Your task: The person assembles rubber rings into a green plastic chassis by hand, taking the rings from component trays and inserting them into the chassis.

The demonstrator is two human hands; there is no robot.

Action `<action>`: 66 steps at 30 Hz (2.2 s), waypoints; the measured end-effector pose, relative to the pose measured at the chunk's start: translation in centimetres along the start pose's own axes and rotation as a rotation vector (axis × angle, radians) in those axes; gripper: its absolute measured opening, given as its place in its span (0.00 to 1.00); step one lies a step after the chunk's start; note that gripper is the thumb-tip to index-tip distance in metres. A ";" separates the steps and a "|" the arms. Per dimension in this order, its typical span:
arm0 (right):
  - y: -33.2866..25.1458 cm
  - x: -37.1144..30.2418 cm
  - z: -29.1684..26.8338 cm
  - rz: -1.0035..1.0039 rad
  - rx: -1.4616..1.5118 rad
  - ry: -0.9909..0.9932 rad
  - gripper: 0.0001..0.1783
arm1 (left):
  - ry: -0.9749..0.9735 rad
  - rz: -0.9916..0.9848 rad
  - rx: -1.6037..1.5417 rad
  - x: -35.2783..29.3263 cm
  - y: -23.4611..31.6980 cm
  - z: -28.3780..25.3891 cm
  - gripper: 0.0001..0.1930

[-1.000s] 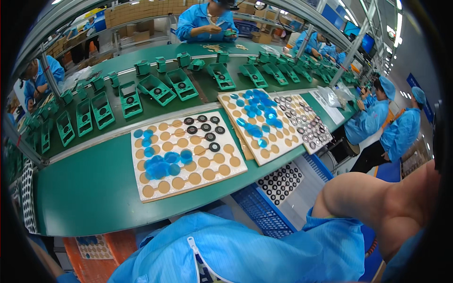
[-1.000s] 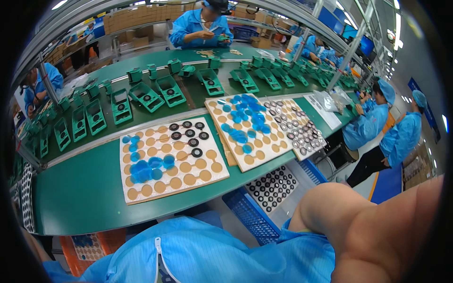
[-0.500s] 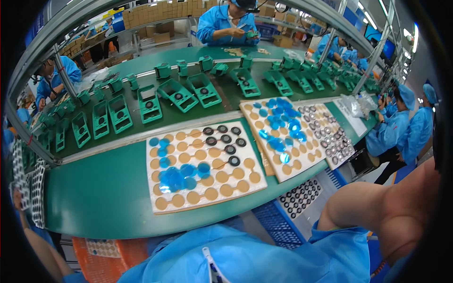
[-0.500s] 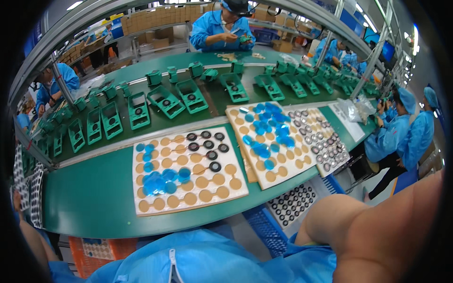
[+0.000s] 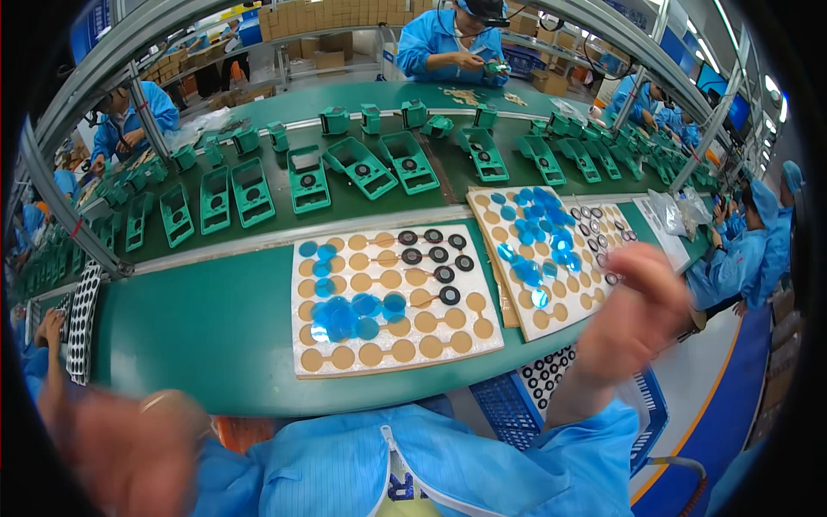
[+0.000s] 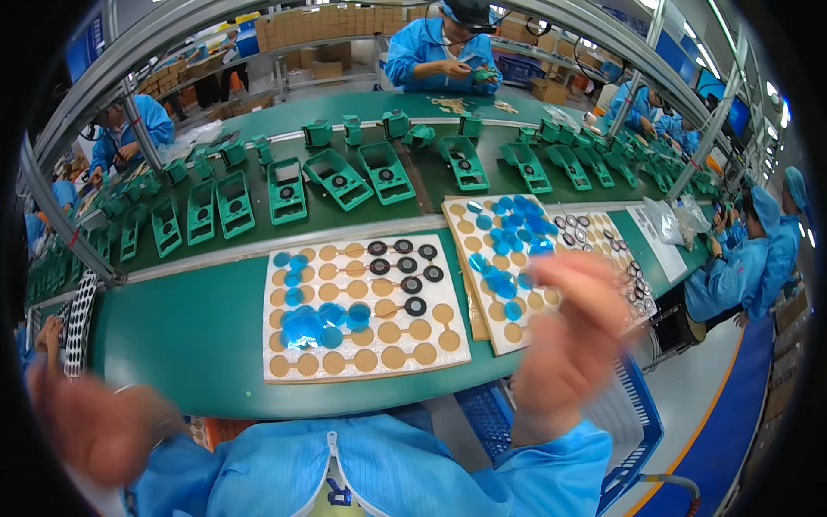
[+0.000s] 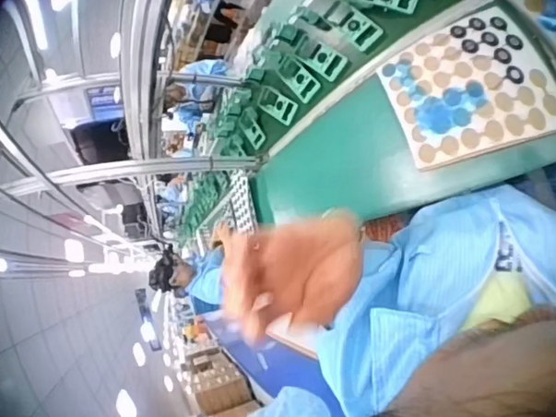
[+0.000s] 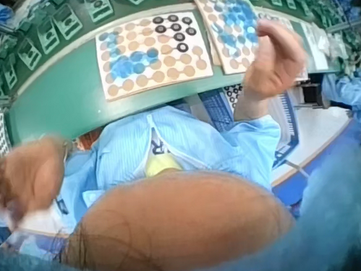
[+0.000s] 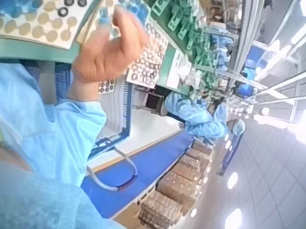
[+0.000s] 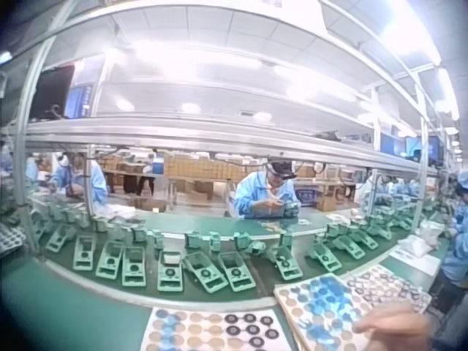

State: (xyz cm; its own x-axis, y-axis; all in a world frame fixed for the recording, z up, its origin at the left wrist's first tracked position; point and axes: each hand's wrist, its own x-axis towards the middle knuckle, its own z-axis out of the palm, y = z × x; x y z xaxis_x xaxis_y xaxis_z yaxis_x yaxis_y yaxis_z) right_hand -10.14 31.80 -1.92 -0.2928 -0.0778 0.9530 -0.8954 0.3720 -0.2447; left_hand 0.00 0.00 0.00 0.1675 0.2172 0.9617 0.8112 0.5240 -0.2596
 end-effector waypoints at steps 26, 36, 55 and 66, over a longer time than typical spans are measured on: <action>17.7 -13.6 3.4 0.683 -0.717 -1.123 0.19 | -1.090 -0.978 0.034 -17.7 -2.2 7.7 0.20; 16.0 -11.5 6.3 0.416 -0.542 -1.101 0.08 | -1.066 -1.019 0.042 -14.6 -4.3 6.1 0.15; 15.0 -9.2 7.9 0.720 0.061 -0.533 0.04 | -0.906 -1.190 -0.539 -13.6 -6.6 17.2 0.15; 10.2 -11.4 11.5 0.441 0.095 -0.427 0.08 | -0.437 -1.705 -1.142 -17.1 -6.3 18.5 0.17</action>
State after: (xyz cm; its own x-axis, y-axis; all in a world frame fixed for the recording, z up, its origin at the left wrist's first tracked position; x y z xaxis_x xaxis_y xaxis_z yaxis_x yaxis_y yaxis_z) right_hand -19.79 25.85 -17.32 -0.7330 -0.3059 0.6076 -0.6795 0.3710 -0.6329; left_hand -18.34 8.27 -16.44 -0.9144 0.4048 0.0075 -0.0883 -0.2175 0.9721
